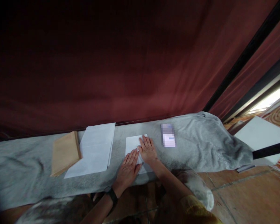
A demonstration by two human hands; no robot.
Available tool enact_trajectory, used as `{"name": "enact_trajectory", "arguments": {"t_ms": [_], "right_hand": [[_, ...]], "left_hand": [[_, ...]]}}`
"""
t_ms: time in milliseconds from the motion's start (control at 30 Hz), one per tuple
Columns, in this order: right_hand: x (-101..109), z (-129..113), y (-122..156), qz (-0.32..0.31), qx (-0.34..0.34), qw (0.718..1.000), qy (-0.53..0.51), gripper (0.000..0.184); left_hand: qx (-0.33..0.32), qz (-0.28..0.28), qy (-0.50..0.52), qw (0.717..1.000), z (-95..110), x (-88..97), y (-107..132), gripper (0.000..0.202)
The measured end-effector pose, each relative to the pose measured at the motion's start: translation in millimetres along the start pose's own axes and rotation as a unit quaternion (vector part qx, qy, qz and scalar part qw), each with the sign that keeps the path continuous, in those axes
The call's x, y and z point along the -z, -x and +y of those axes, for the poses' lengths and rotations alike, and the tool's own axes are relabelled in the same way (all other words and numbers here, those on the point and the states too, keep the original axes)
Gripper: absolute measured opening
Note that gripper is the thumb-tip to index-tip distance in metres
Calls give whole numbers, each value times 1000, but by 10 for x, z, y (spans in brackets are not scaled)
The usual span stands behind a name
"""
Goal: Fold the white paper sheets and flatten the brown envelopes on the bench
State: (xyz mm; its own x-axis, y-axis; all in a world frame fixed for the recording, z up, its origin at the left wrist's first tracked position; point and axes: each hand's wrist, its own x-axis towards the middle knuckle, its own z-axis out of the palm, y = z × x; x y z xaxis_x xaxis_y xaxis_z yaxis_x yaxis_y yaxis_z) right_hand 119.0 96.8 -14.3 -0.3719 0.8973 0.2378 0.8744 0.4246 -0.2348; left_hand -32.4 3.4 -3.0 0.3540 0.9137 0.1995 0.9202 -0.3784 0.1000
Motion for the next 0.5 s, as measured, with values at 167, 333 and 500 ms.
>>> {"name": "enact_trajectory", "arguments": {"t_ms": [167,333,500], "right_hand": [[60,69,-16,-49,6,999,-5,56],[153,196,-13,-101,20,994,-23,63],[192,239,-62,-147,19,988,-37,65]], "left_hand": [[16,-2,0,1000,5,-45,5,61],[28,-4,1,1000,34,-48,-5,60],[37,2,-4,999,28,-26,15,57]]}}
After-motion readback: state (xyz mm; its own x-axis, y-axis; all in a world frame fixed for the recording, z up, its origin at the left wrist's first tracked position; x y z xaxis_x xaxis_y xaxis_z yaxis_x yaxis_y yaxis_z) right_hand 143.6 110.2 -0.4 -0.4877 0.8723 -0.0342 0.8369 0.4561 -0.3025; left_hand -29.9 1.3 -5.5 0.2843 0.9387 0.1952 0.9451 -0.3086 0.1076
